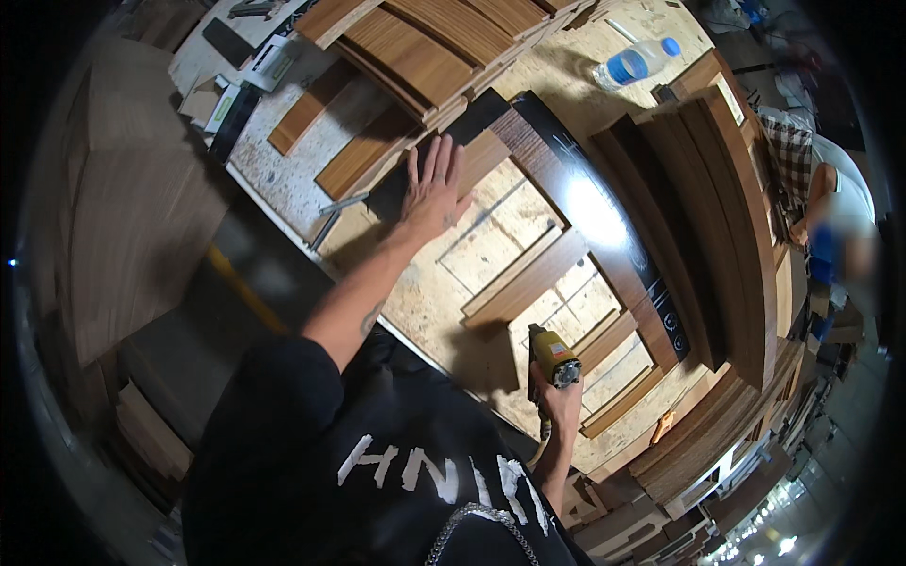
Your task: The person assembles wooden frames by placing thin wooden strips onto a larger wooden base and securing them with a nail gun. The person repeatedly positions strips and fastens them, then stacks completed frames on the workbench.
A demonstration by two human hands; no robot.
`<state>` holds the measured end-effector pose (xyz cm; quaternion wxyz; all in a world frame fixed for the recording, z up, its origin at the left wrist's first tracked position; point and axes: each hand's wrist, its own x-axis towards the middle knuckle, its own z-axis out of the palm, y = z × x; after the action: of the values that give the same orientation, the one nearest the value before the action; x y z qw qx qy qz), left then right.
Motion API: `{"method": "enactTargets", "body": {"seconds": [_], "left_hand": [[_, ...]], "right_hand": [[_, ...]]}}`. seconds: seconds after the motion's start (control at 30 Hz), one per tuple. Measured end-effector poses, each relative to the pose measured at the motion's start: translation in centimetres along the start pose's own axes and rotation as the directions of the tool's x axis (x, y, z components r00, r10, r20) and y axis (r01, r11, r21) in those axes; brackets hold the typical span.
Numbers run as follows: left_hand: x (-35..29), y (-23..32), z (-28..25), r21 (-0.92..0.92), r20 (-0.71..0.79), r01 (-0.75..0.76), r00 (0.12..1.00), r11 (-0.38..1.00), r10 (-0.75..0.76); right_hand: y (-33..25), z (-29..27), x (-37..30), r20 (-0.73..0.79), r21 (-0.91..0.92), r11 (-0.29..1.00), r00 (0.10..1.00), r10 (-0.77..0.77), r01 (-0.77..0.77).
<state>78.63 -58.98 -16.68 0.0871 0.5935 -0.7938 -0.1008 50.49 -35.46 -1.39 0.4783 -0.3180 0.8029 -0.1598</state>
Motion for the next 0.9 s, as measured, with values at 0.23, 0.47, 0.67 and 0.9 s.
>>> {"method": "enactTargets", "body": {"seconds": [0.23, 0.47, 0.67, 0.9], "left_hand": [[-0.1, 0.4, 1.3, -0.078, -0.039, 0.042, 0.998, 0.996, -0.045], [0.6, 0.3, -1.0, -0.066, 0.134, 0.064, 0.989, 0.996, -0.055], [-0.4, 0.3, 0.6, -0.074, 0.207, 0.075, 0.977, 0.994, -0.058], [-1.4, 0.1, 2.2, -0.150, 0.141, 0.063, 0.989, 0.987, -0.042]], "right_hand": [[-14.0, 4.1, 10.2, 0.029, -0.264, 0.930, 0.966, -0.258, 0.257], [-20.2, 7.7, 19.3, 0.047, -0.439, 0.836, 0.938, -0.344, 0.329], [-23.1, 8.3, 19.5, 0.083, -0.385, 0.893, 0.973, -0.217, 0.232], [-24.0, 8.4, 19.4, 0.090, -0.424, 0.864, 0.962, -0.259, 0.272]]}}
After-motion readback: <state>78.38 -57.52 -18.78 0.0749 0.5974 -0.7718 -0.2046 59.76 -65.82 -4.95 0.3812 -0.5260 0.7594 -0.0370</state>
